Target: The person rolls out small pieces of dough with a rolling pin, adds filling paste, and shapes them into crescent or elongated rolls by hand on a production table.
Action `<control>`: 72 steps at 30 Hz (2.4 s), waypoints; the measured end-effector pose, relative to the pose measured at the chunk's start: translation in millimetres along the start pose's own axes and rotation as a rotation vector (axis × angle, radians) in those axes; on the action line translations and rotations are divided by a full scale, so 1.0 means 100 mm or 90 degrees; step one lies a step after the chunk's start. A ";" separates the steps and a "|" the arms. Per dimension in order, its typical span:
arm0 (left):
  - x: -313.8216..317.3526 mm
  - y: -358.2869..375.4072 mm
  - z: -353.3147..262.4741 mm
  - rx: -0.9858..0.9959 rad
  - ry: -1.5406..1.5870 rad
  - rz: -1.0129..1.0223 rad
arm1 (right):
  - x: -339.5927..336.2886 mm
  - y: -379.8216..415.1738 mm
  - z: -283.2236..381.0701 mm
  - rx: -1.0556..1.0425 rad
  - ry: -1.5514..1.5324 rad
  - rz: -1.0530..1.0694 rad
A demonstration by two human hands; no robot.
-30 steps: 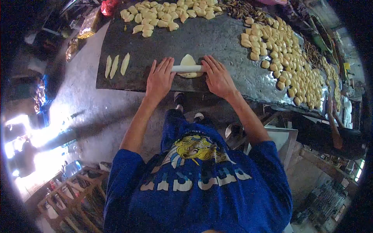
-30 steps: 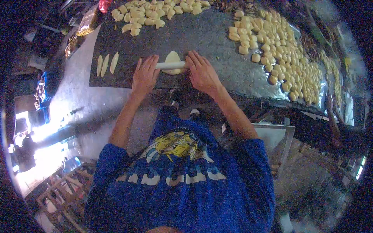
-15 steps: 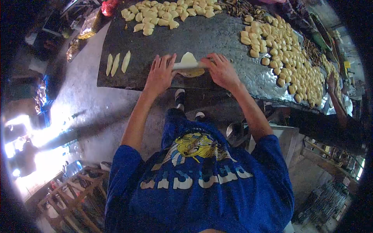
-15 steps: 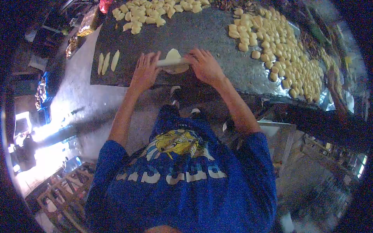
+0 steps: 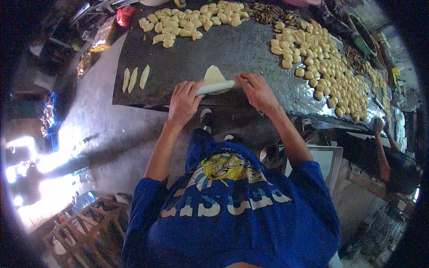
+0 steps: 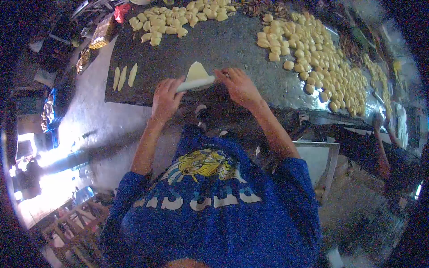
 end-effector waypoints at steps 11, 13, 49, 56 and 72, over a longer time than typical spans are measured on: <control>0.26 -0.03 0.15 0.035 0.114 -0.026 | -0.16 -0.02 -0.30 0.132 0.050 -0.091; 0.27 -0.02 0.14 0.021 0.123 -0.043 | -0.02 -0.09 -0.02 0.036 -0.121 -0.049; -0.05 -1.57 1.02 -0.155 -0.105 -0.311 | 0.51 -1.19 -1.07 0.449 -0.275 0.023; -0.29 -0.50 0.71 -0.223 0.047 -0.242 | 0.47 -1.29 -0.25 0.089 -0.097 0.100; -0.80 -0.19 0.19 -0.311 0.367 -0.402 | 0.31 -1.55 0.60 0.508 -1.035 -0.083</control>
Point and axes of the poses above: each hand's wrist, its own y-axis away from the middle knuckle, its own x-axis out of the palm, z = x × y, the point moved 6 cm from there along -y, towards the middle knuckle, and after that the axes turned 1 degree about y, right-handed, at the moved point
